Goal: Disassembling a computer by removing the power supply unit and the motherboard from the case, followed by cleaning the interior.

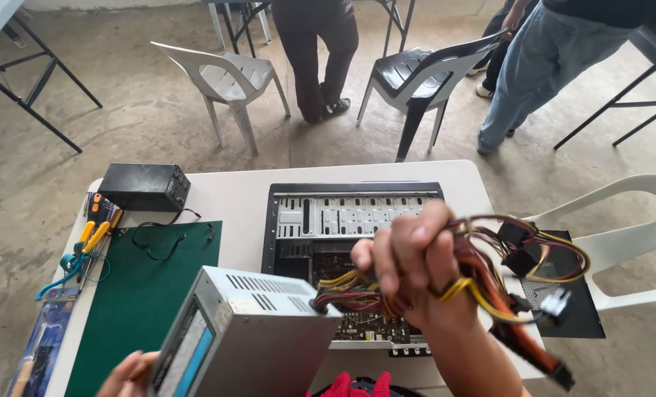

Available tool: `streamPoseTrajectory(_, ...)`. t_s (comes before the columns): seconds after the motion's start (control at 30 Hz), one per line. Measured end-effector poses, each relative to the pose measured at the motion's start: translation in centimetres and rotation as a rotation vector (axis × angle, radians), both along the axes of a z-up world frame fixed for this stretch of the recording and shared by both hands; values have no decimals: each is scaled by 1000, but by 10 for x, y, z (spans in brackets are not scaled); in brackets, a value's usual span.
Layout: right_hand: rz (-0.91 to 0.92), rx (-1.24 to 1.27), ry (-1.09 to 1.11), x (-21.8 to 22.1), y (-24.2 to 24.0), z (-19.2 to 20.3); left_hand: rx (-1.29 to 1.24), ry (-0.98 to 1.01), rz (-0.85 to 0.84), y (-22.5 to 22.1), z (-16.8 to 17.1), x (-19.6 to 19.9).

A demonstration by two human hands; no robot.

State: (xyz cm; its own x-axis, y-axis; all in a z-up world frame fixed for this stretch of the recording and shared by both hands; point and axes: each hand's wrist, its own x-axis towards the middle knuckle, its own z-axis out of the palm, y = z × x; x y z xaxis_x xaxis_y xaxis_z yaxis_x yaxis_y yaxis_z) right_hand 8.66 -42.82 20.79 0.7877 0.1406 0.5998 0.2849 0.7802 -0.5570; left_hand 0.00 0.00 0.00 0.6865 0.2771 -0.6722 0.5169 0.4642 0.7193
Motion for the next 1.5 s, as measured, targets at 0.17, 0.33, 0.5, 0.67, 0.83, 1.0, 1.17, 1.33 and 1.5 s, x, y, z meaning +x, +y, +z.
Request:
streamPoseTrajectory(0.17,-25,53,131,16,3,-9,347,-218,-119,-48,-58,-2)
streamPoseTrajectory(0.33,-10,45,204,30,20,-3,487,-146,-588,-103,63,8)
streamPoseTrajectory(0.5,66,69,201,36,41,-4,598,43,-747,-112,97,43)
streamPoseTrajectory(0.67,86,108,272,74,71,-6,696,-122,-656,-92,71,69)
streamPoseTrajectory(0.83,18,-43,200,133,117,6,856,-528,-573,-45,33,130)
streamPoseTrajectory(1.0,-143,-445,421,204,169,7,1008,-1090,-426,12,14,232)
streamPoseTrajectory(1.17,-206,-540,381,263,210,-43,846,-894,-433,48,-34,341)
streamPoseTrajectory(1.33,-232,-526,581,309,214,-110,789,-868,-533,56,-78,407)
streamPoseTrajectory(1.5,-159,-493,771,341,200,-167,778,-519,-693,65,-144,458)
